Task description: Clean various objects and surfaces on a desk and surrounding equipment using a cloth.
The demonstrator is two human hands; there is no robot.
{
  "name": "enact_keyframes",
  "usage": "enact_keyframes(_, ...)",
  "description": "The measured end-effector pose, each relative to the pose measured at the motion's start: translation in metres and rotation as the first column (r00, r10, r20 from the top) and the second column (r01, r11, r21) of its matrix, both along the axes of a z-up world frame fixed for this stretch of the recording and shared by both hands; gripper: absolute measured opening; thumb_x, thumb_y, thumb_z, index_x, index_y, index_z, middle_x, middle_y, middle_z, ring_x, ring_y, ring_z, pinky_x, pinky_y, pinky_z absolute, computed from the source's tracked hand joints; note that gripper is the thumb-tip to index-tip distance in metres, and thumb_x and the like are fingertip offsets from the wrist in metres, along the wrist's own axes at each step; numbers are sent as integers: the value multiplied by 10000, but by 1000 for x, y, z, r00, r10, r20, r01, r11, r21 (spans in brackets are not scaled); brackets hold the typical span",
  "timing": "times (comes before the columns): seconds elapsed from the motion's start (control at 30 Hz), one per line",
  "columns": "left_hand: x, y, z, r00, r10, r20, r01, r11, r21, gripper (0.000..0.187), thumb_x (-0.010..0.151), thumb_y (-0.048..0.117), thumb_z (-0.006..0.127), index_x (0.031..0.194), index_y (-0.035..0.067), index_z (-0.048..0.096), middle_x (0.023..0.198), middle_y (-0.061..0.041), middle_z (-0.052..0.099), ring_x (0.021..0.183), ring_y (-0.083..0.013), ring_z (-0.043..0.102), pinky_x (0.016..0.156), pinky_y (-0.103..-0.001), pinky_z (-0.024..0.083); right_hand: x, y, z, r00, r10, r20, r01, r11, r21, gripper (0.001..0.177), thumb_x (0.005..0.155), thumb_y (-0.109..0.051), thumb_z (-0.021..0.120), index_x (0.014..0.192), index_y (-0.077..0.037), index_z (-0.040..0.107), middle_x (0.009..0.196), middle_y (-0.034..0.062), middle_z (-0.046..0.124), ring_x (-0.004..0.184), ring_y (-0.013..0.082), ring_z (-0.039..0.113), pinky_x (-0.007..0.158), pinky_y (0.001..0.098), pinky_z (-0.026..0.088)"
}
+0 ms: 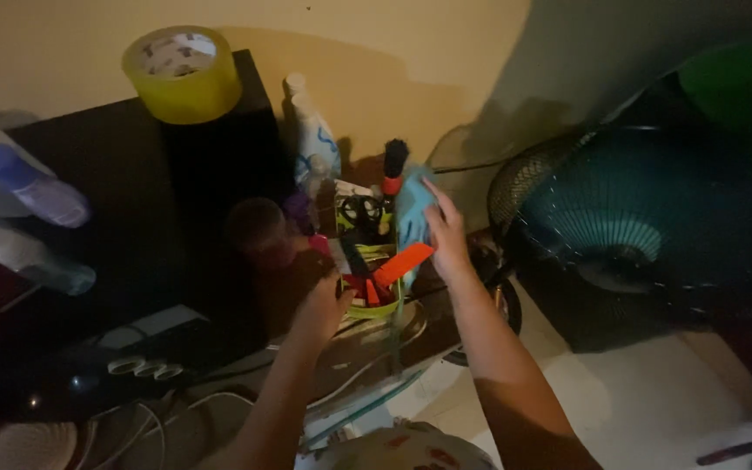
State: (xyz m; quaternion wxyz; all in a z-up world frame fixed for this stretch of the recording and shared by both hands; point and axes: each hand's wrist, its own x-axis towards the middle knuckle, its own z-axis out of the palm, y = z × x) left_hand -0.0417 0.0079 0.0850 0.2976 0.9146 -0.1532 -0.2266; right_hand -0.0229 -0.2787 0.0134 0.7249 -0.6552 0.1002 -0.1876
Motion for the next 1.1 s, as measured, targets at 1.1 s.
enact_keyframes(1.1, 91, -106, -107, 961, 247, -124, -256, 964, -72, 333, 1122, 327, 444, 1288, 69, 573, 1208, -139, 619, 1063, -344, 577, 925, -481, 445, -79, -4, 55, 974, -143, -175, 56, 904, -423, 414, 950, -263, 630, 1302, -47, 672, 1143, 120, 766, 1040, 248, 736, 906, 369, 548)
